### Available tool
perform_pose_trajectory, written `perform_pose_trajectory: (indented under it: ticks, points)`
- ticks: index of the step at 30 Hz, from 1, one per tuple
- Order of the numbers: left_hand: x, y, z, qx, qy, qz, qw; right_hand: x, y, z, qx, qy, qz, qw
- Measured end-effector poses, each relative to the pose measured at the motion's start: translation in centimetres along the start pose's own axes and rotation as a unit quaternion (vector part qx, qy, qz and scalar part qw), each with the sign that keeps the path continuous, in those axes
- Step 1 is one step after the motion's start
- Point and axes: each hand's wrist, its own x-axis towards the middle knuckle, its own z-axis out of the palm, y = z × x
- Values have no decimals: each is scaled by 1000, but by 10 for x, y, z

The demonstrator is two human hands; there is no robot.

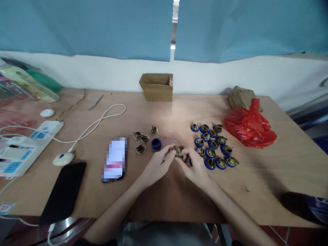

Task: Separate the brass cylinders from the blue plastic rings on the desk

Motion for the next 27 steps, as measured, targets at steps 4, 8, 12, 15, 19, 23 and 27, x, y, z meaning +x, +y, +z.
perform_pose_trajectory:
  ticks: [4,8,12,15,19,23,27]
  points:
    - [6,1,4,-92,-11,0,996,1,-3,-4,16,-27,-19,999]
    - [7,-4,-1,-132,-3,14,991,5,-7,-10,47,-56,18,997]
    - [2,-8,-2,-124,-6,55,991,7,-7,-12,54,-100,58,992]
    - [0,-8,-3,-54,-18,93,994,6,-5,-12,59,-122,71,988]
    - [-2,-7,-4,-16,-45,119,992,7,-6,-13,94,-120,77,985]
    - [-4,-7,-2,-8,-28,123,992,9,-8,-15,126,-123,85,981]
    - [-6,-6,3,-39,-6,104,994,8,-7,-13,137,-114,85,980]
